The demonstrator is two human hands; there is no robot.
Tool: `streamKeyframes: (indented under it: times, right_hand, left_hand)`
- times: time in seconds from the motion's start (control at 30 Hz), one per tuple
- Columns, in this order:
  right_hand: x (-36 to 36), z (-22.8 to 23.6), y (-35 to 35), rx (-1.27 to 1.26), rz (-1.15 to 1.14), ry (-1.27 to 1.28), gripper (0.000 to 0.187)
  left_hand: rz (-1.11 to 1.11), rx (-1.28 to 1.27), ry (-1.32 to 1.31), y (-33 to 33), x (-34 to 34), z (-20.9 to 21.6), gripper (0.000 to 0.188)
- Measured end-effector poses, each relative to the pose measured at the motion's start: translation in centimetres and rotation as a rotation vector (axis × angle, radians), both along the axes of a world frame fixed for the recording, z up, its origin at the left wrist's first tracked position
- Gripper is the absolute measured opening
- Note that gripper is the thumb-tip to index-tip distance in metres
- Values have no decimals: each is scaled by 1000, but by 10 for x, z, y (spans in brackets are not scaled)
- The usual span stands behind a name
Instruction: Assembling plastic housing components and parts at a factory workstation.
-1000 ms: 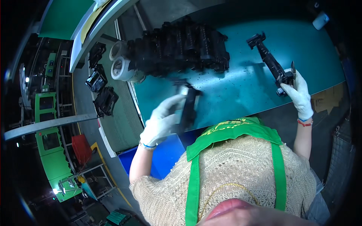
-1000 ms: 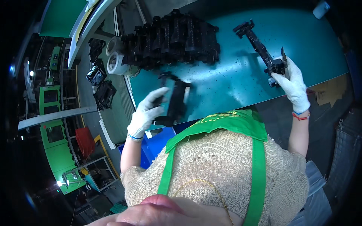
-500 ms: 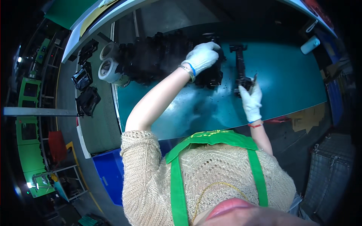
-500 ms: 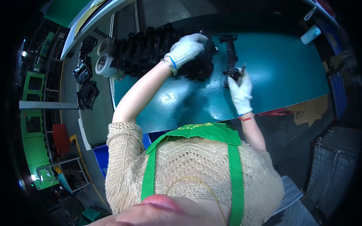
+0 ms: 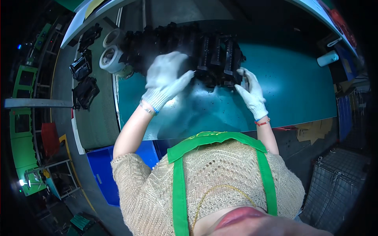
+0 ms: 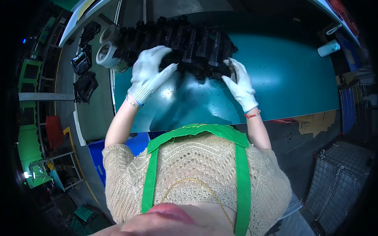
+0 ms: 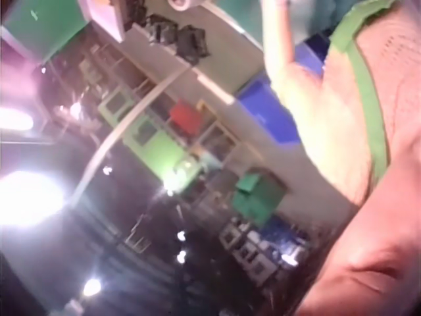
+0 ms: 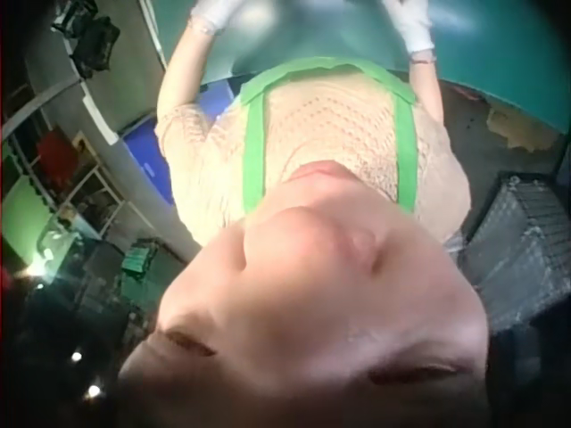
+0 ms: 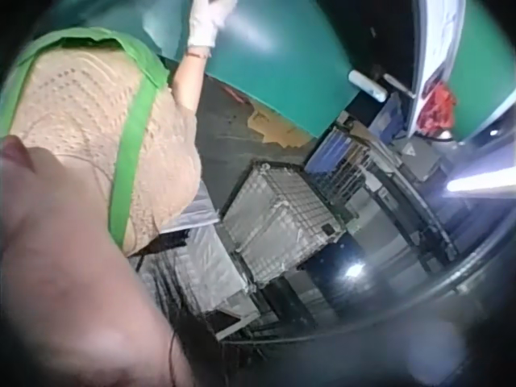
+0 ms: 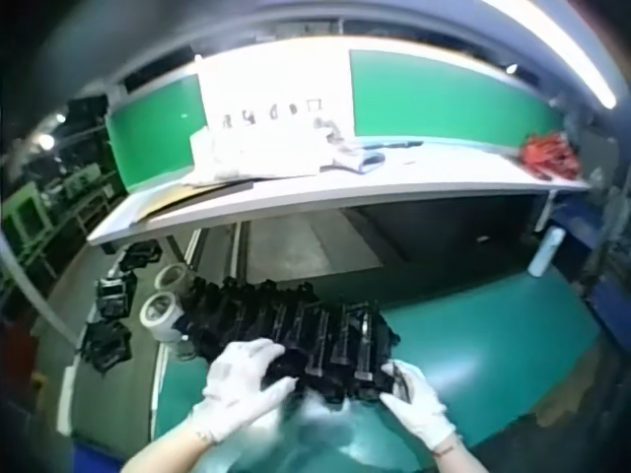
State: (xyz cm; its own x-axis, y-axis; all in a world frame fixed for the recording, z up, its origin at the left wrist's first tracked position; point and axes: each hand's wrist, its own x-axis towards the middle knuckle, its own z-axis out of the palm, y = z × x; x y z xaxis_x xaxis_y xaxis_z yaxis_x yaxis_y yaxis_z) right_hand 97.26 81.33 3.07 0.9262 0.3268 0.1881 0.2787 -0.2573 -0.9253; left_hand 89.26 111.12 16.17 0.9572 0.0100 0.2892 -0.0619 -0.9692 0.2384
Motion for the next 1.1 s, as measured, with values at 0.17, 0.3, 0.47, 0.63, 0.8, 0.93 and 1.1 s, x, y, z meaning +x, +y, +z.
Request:
streamKeyframes:
  times: [0.17,0.3,0.47,0.63,0.8,0.93,1.1]
  right_hand:
    - [-41,18,6,104,-161,92,46]
    - [-68,25,25,-218,185,30,42]
    - [-81,22,78,-611,692,-49,43]
    - [-92,32,124,-701,811,-72,43]
    - [-102,21,149,-609,725,-136,39]
    - [-119,17,164,-523,705,-72,42]
    - [-132,5,190,-519,592,-48,46]
  left_hand:
    - [238,2,-101,46,-44,-37,76]
    - [474,-79,-197,68,-56,-65,77]
    - [681,-542,-403,148,-60,-114,68]
    - [846,-1398,-734,225,-93,-148,55]
    - [1116,-1678,-1115,312,-112,-170,53]
    - [978,-1984,-1250,412,-157,-209,62]
    - [933,-2062,-1129,444,-121,-206,72]
